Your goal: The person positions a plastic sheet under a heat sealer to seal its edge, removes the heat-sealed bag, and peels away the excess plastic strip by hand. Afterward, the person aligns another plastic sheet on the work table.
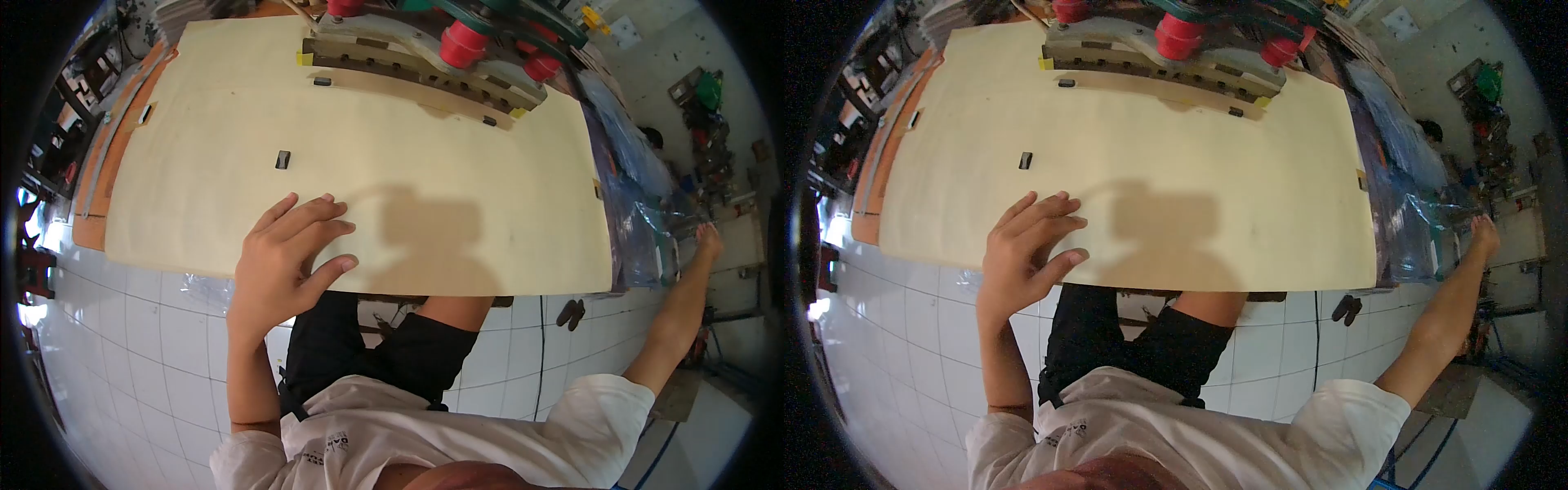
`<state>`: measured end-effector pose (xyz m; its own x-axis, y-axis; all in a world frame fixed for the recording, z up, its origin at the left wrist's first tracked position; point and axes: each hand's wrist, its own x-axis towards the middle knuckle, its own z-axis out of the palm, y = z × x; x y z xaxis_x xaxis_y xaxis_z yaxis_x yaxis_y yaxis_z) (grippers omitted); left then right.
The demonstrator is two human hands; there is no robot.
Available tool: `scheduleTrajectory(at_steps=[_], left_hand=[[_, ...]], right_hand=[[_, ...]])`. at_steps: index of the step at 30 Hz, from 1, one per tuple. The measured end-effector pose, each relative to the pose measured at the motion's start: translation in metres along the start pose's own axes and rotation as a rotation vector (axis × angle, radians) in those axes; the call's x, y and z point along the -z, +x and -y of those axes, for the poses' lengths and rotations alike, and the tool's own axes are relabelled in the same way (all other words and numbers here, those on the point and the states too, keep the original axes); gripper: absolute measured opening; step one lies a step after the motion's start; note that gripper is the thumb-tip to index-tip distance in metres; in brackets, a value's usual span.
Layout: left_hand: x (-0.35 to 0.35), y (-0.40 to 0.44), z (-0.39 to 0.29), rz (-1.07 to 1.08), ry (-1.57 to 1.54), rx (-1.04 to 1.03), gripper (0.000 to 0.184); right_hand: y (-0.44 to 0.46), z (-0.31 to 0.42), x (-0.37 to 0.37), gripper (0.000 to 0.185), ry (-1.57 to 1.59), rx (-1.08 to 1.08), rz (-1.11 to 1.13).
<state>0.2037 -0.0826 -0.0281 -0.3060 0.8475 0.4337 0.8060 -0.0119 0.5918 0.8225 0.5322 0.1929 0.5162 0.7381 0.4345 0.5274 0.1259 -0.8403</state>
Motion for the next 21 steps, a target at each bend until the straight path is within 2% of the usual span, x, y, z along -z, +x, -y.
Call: scheduleTrajectory(at_steps=[2,4,5,6,8,9,14,15,17,21], left_hand=[[0.0,0.002,-0.002,-0.008,0.008,-0.002,0.034],[0.001,0.002,-0.004,0.014,0.004,0.024,0.035],[0.001,0.003,-0.004,0.014,0.004,0.02,0.035],[0.0,0.002,-0.003,0.013,0.005,0.021,0.036],[0.0,0.001,-0.003,0.01,0.006,0.022,0.037],[-0.001,0.001,-0.003,0.007,0.003,0.027,0.037],[0.003,0.002,-0.005,0.027,0.007,0.031,0.038],[0.003,0.002,-0.004,0.026,0.008,0.022,0.039],[0.003,0.002,-0.003,0.021,0.01,0.009,0.039],[0.003,0.002,-0.005,0.034,-0.001,0.016,0.039]], right_hand=[[0.097,-0.039,-0.006,0.04,0.272,-0.086,0.126],[0.083,-0.029,-0.002,0.043,0.309,0.075,0.258],[0.068,-0.019,-0.002,0.046,0.347,0.236,0.392],[0.051,-0.005,-0.002,0.046,0.347,0.236,0.39],[0.02,0.024,-0.007,0.052,0.04,0.093,0.691],[0.017,0.028,-0.01,0.052,0.041,0.094,0.689],[0.007,0.05,-0.034,0.009,0.18,0.414,0.225],[0.002,0.057,-0.033,0.009,0.18,0.414,0.225],[-0.011,0.082,-0.028,0.044,-0.307,0.591,0.072],[-0.03,0.117,-0.022,0.051,-0.278,0.666,0.063]])
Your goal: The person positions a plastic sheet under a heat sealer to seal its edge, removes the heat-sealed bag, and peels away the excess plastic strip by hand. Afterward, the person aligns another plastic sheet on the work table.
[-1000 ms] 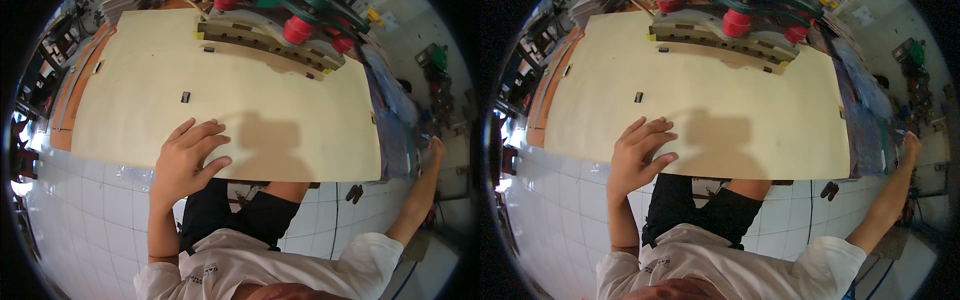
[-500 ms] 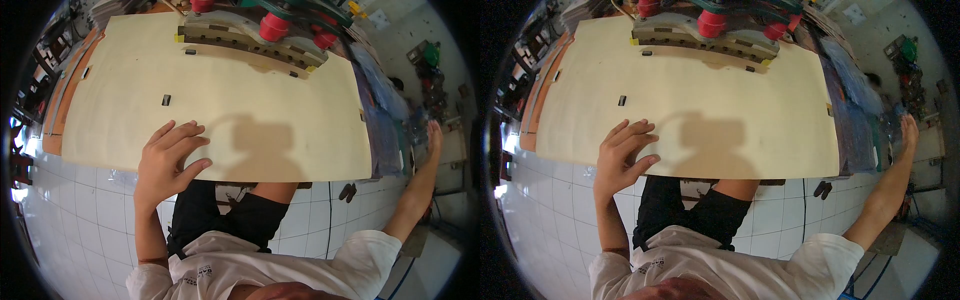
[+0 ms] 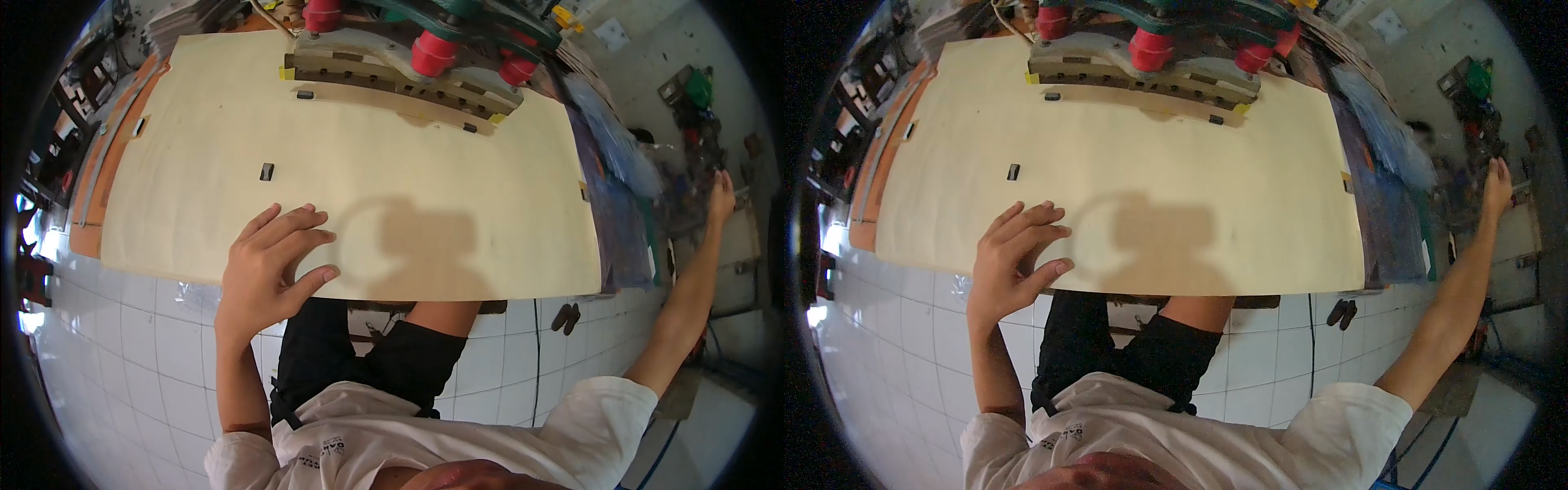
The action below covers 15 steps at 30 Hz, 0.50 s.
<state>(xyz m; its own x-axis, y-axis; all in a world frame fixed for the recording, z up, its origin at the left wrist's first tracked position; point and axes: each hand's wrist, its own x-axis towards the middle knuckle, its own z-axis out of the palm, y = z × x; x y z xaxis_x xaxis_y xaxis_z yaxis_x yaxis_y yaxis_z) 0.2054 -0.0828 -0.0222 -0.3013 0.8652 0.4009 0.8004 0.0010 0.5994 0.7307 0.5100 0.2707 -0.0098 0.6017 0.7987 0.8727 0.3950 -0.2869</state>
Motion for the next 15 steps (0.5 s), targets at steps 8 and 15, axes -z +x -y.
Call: scheduleTrajectory(at_steps=[8,15], left_hand=[[0.0,-0.002,0.0,-0.006,-0.035,0.012,0.04],[0.002,-0.002,-0.001,-0.012,-0.001,-0.015,0.038]], right_hand=[[-0.121,0.118,0.002,0.045,0.298,0.217,-0.137],[-0.397,0.218,0.017,0.047,0.543,0.109,0.077]])
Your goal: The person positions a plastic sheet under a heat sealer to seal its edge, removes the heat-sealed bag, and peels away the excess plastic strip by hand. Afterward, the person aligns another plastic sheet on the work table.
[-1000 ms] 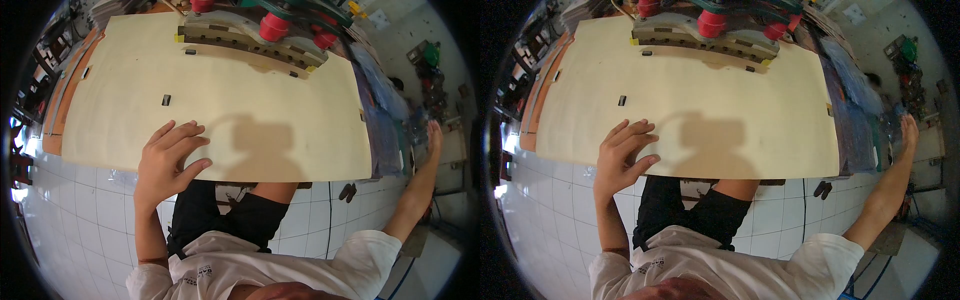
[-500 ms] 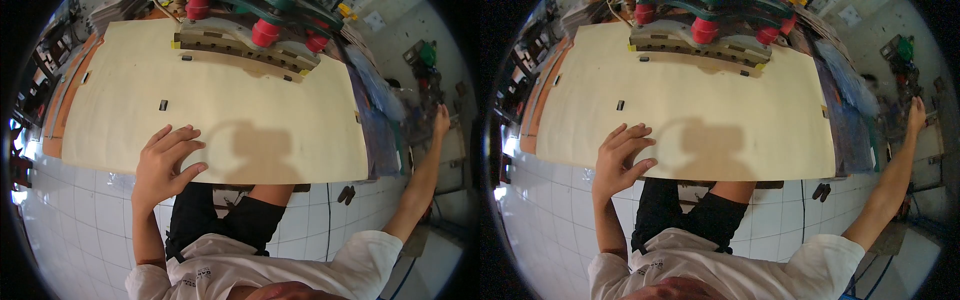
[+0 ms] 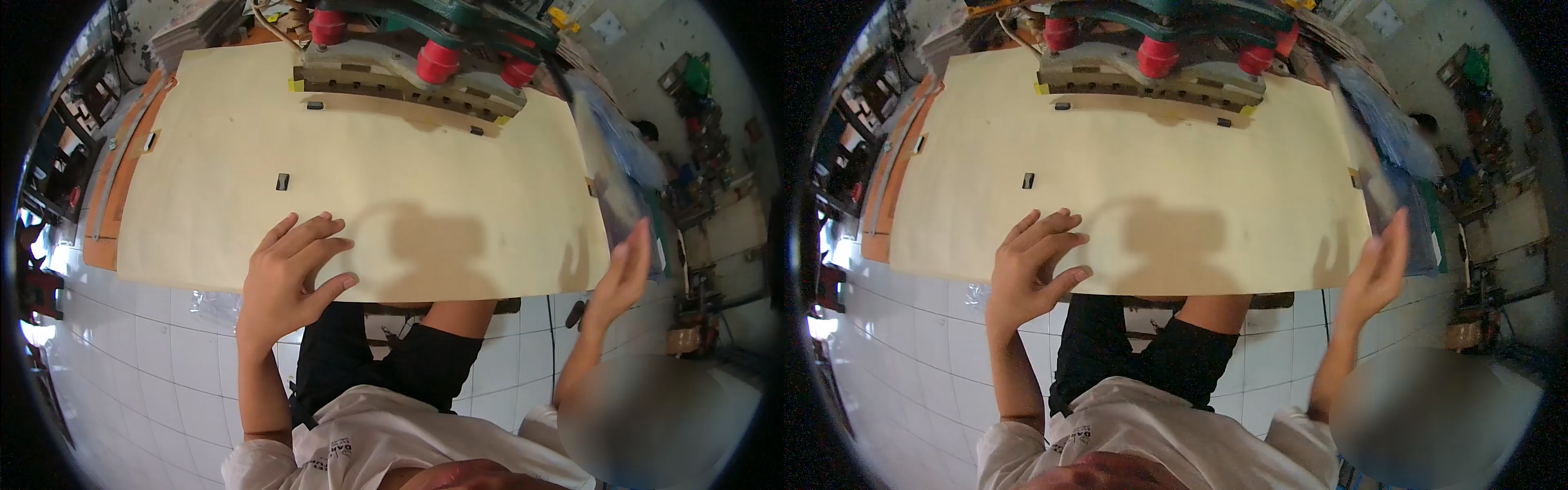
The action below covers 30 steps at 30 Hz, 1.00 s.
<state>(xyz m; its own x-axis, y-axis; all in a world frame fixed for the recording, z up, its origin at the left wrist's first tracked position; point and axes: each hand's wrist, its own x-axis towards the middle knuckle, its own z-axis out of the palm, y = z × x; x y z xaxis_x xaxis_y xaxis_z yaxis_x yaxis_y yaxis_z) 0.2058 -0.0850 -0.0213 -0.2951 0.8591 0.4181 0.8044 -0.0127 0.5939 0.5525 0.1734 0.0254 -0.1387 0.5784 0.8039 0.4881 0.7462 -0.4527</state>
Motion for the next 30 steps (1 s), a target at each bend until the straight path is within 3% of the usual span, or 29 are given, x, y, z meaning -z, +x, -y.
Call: scheduleTrajectory(at_steps=[4,8,14,17,19,21,24,30], left_hand=[[0.0,0.0,0.001,0.029,-0.005,0.002,0.041],[-0.003,0.001,0.004,0.043,-0.012,0.017,0.043],[-0.003,0.003,0.006,0.051,-0.059,0.035,0.045],[-0.003,0.001,0.011,-0.002,-0.127,-0.008,0.034],[-0.006,-0.004,0.013,-0.1,-0.327,0.002,0.029],[-0.009,-0.016,0.012,-0.177,-0.292,-0.061,0.025],[-0.018,-0.04,0.001,-0.462,-0.515,-0.087,0.015],[-0.016,-0.065,-0.037,-0.17,-0.442,0.368,0.046]], right_hand=[[-0.109,0.033,-0.014,0.051,0.157,-0.191,-0.001],[-0.178,0.07,-0.034,0.049,0.333,-0.161,0.109],[-0.215,0.124,-0.065,0.052,0.555,-0.11,0.198],[-0.215,0.14,-0.077,0.056,0.646,-0.084,0.245],[-0.213,0.151,-0.079,0.061,0.697,-0.073,0.321],[-0.209,0.16,-0.083,0.065,0.725,-0.038,0.394],[-0.213,0.171,-0.087,0.073,0.839,-0.047,0.483],[-0.22,0.176,-0.085,0.087,0.913,0.03,0.659]])
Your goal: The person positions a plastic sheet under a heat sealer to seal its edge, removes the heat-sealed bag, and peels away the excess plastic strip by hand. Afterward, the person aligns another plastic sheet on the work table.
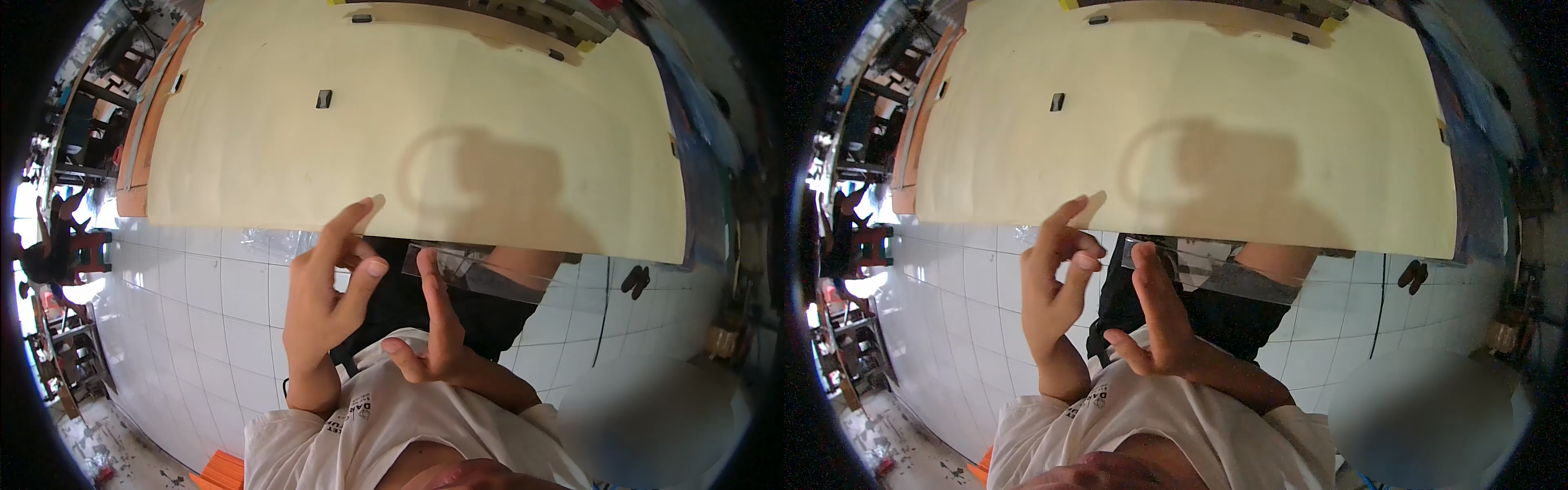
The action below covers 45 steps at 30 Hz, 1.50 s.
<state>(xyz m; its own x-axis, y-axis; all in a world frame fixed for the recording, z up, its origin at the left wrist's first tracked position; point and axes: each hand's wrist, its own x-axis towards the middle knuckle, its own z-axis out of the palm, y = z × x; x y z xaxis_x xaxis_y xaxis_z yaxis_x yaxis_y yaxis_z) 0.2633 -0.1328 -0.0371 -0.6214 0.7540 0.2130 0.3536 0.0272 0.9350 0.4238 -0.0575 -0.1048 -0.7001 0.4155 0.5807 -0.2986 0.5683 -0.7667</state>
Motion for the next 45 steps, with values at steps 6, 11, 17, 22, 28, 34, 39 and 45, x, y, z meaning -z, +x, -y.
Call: scheduleTrajectory(at_steps=[6,11,17,22,28,34,39,45], left_hand=[[-0.017,-0.008,0.011,0.15,-0.246,0.205,0.044],[-0.031,-0.007,0.016,0.089,-0.495,0.244,0.041],[-0.029,-0.006,0.019,0.082,-0.399,0.217,0.037],[-0.03,-0.008,0.02,0.063,-0.391,0.199,0.039],[-0.03,-0.006,0.005,0.029,-0.478,0.299,0.041],[-0.037,0.0,-0.003,-0.004,-0.484,0.303,0.044],[-0.029,-0.001,-0.008,0.012,-0.402,0.169,0.039],[-0.015,-0.009,-0.002,-0.109,-0.48,0.127,0.037]], right_hand=[[-0.004,-0.009,0.014,0.083,0.049,-0.018,0.098],[-0.027,-0.014,0.028,0.06,0.12,-0.072,0.039],[-0.066,-0.02,0.05,0.044,0.148,-0.515,-0.103],[-0.084,-0.052,0.103,0.052,0.8,-0.602,-0.862],[-0.079,-0.028,0.19,0.064,0.526,-0.444,-0.905],[-0.036,-0.002,0.236,0.05,0.001,-0.59,-0.71],[0.012,0.009,0.255,0.046,0.006,-0.671,-0.477],[0.068,-0.001,0.234,0.042,-0.137,-0.713,-0.28]])
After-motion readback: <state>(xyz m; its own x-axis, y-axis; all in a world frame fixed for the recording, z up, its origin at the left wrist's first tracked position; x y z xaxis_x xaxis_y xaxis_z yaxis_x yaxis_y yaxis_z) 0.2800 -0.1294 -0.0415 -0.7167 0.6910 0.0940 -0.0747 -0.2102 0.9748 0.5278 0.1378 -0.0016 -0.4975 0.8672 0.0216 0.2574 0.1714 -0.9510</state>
